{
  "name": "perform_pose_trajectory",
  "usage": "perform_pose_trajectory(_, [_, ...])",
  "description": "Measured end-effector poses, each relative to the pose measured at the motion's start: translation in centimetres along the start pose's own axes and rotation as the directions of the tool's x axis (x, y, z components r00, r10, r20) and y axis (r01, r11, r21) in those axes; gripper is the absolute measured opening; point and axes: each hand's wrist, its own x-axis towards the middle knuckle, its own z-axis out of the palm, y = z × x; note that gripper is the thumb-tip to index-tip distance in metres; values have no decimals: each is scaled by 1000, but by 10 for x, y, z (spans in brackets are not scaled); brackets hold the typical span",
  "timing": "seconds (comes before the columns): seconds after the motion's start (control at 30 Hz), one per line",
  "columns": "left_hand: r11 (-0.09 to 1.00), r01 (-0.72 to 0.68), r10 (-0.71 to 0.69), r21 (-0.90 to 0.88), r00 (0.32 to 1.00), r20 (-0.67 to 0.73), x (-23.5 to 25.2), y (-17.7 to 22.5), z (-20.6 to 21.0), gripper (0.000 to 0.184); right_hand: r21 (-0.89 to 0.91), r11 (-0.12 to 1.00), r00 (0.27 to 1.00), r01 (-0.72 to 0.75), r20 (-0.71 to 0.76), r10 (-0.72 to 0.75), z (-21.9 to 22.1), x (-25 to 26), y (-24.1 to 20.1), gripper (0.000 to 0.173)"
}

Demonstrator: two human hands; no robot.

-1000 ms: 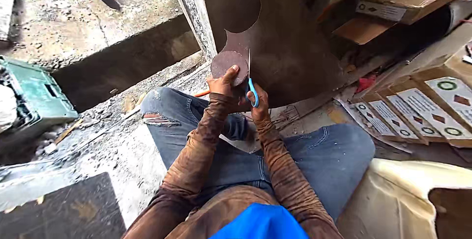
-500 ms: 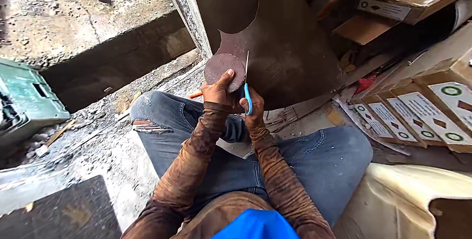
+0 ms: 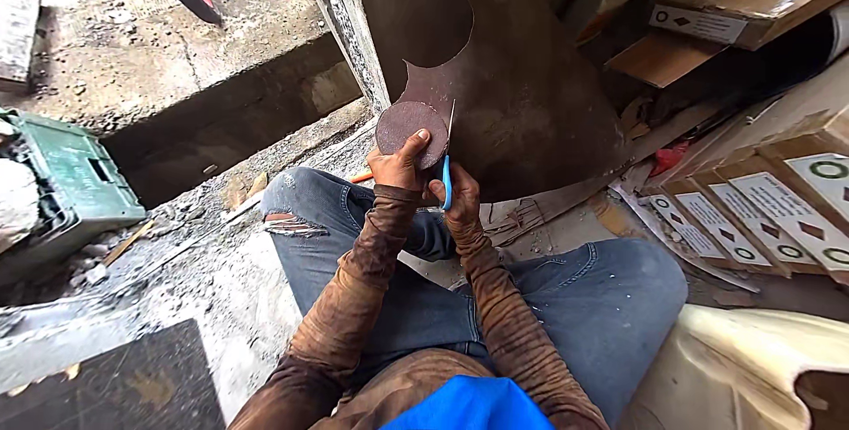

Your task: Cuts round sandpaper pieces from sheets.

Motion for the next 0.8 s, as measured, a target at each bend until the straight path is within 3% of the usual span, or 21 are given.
perform_pose_trajectory(0.17, [1000, -14, 13, 26, 999, 50, -6, 4, -1, 35, 56, 995, 996, -78, -47, 80, 3, 7, -18, 52])
perform_pose_trajectory(0.27, [999, -22, 20, 30, 998, 65, -6, 7, -3, 35, 83, 985, 988, -154, -2, 155, -2, 10, -24, 59])
perform_pose_trajectory(0.8, [999, -36, 35, 22, 998, 61, -3, 13, -17, 36, 33, 991, 988, -133, 89, 130, -3, 9, -19, 48])
